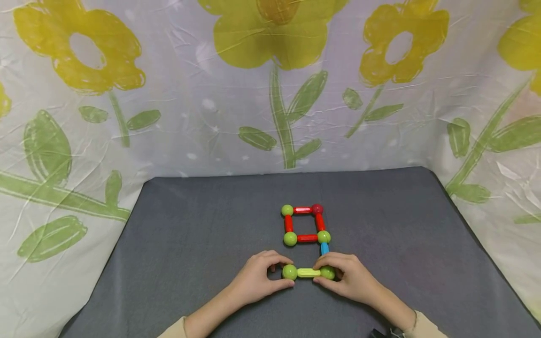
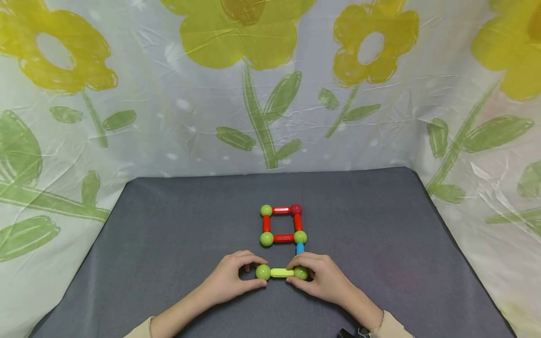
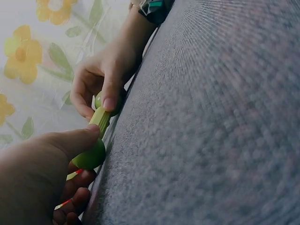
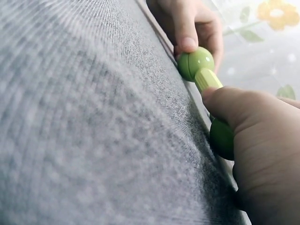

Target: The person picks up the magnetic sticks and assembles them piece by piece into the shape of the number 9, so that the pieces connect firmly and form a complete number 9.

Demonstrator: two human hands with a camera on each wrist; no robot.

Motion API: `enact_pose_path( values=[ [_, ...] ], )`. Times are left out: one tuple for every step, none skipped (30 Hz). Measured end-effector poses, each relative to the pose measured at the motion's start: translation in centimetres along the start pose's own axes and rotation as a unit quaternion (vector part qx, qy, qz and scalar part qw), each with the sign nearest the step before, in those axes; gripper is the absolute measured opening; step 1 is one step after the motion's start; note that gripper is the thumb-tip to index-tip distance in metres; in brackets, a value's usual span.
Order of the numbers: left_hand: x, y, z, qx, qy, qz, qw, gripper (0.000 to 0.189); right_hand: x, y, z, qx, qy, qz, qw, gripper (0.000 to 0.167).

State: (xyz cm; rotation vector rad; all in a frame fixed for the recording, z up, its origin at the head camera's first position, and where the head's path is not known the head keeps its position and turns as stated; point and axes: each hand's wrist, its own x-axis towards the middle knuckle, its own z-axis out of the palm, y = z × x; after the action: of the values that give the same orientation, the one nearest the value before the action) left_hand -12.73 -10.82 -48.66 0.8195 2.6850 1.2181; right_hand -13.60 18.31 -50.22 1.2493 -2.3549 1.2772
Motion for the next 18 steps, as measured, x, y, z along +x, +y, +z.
enact_pose_path(
  values=[
    [0.01,0.01,-0.01,0.000,0.000,0.000,1.0000,0.033,-0.01,0.03,-0.01,-0.003,-0.001,0.004,1.0000,0.030],
    [0.01,0.01,-0.01,0.001,0.001,0.000,1.0000,0.033,-0.01,0.06,-0.02,-0.006,-0.001,0.004,1.0000,0.030],
    [-0.01,0.05,-0.02,0.001,0.001,-0.001,1.0000,0.033,-0.02,0.09,-0.03,-0.008,-0.002,0.006,1.0000,0.030],
    [-0.01,0.06,-0.03,0.003,0.001,0.000,1.0000,0.033,-0.03,0.10,-0.05,-0.008,-0.003,0.012,0.9999,0.030],
    [-0.02,0.08,-0.03,0.005,0.001,0.001,1.0000,0.033,-0.05,0.11,-0.07,-0.008,-0.005,0.017,0.9998,0.029],
    [-0.03,0.09,-0.03,0.006,0.000,0.001,1.0000,0.033,-0.07,0.13,-0.07,-0.008,-0.005,0.015,0.9998,0.029],
    [-0.05,0.10,-0.03,0.007,-0.002,0.002,1.0000,0.033,-0.09,0.12,-0.10,-0.008,-0.007,0.019,0.9998,0.029],
    [-0.07,0.09,-0.02,0.008,-0.003,0.002,1.0000,0.033,-0.11,0.11,-0.12,-0.007,-0.009,0.021,0.9997,0.029],
    [-0.09,0.09,-0.02,0.009,-0.005,0.002,0.9999,0.034,-0.13,0.12,-0.11,-0.006,-0.009,0.021,0.9997,0.029],
    [-0.10,0.07,-0.01,0.009,-0.006,0.003,0.9999,0.034,-0.15,0.11,-0.13,-0.006,-0.010,0.024,0.9996,0.029],
    [-0.11,0.04,0.01,0.009,-0.007,0.004,0.9999,0.034,-0.16,0.13,-0.12,-0.006,-0.009,0.019,0.9998,0.029],
    [-0.12,0.03,0.02,0.008,-0.008,0.003,0.9999,0.034,-0.17,0.12,-0.11,-0.006,-0.008,0.017,0.9998,0.029],
    [-0.12,0.02,0.02,0.009,-0.009,0.003,0.9999,0.035,-0.16,0.07,-0.13,-0.006,-0.006,0.018,0.9998,0.030],
    [-0.11,0.01,0.01,0.007,-0.010,0.003,0.9999,0.035,-0.15,0.05,-0.14,-0.006,-0.003,0.011,0.9999,0.031],
    [-0.11,0.06,-0.02,0.006,-0.011,0.002,0.9999,0.037,-0.12,0.01,-0.16,-0.005,0.002,0.006,1.0000,0.033],
    [-0.09,0.11,-0.07,0.004,-0.011,0.000,0.9999,0.039,-0.08,-0.08,-0.21,-0.004,0.008,0.006,0.9999,0.034],
    [-0.09,0.22,-0.15,0.001,-0.012,-0.004,0.9999,0.041,-0.01,-0.17,-0.28,-0.002,0.015,0.004,0.9999,0.036],
    [-0.11,0.38,-0.28,-0.002,-0.012,-0.010,0.9999,0.044,0.08,-0.28,-0.37,0.001,0.023,0.006,0.9997,0.039]
  ],
)
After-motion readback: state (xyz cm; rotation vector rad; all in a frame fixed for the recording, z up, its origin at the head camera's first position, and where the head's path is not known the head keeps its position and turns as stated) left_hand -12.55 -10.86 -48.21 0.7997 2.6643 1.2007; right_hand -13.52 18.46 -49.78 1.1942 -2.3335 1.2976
